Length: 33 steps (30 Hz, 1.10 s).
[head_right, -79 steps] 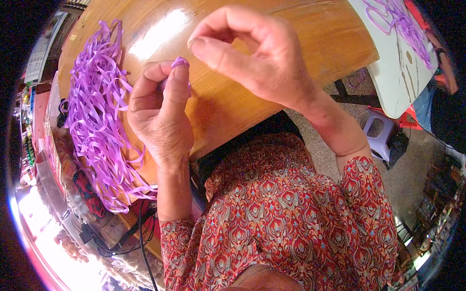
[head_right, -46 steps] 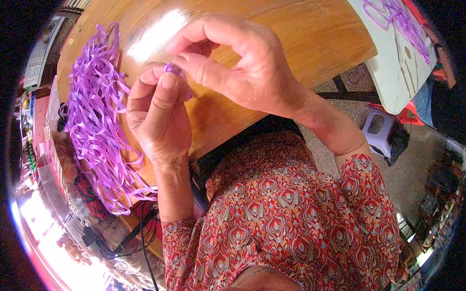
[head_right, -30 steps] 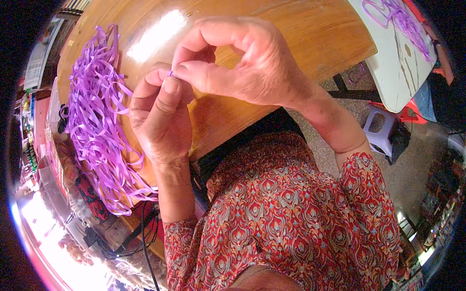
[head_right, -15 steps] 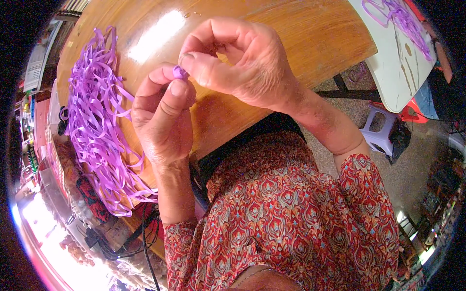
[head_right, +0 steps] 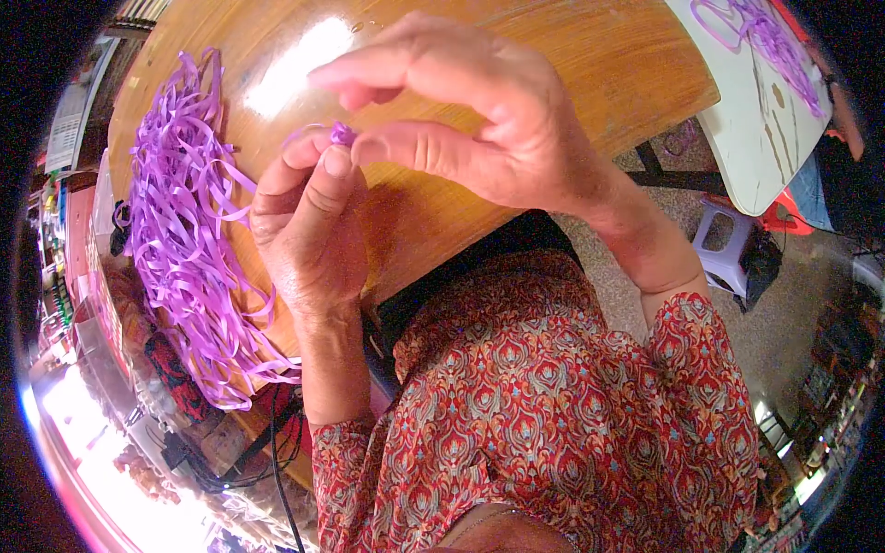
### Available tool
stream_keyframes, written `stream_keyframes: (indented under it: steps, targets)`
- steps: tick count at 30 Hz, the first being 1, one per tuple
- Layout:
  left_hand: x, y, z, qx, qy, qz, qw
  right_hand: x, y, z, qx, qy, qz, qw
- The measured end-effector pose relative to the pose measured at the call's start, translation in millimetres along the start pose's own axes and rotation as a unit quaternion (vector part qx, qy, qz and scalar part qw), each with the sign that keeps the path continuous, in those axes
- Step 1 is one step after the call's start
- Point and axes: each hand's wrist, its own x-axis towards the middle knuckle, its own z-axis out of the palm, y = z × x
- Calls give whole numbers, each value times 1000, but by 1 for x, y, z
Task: The person picks up a purple ribbon from a pile on the table and ties a series of knots into it by hand.
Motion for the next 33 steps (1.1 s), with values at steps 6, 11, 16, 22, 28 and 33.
stream_keyframes:
  steps: [6, 11, 16, 22, 28, 33]
  targets:
    - [1, -4, -1, 11, -10, -27, 1000, 5, 0, -13, -33, -95, -59, 993]
    - [5, -2, -6, 190, -73, 47, 978, 3, 2, -17, -80, -133, -156, 975]
    - [-1, -2, 4, 303, -65, 98, 946, -5, 7, -27, -158, -144, -156, 964]
    - [-8, 0, 9, 324, -91, 92, 937, -13, -1, -42, -182, -165, -127, 961]
    - [-10, -2, 4, 448, -136, 165, 868, -15, 3, -43, -165, -116, -73, 977]
    - [-4, 26, -28, 544, -42, 320, 775, -14, 20, -68, -185, -15, 20, 982]
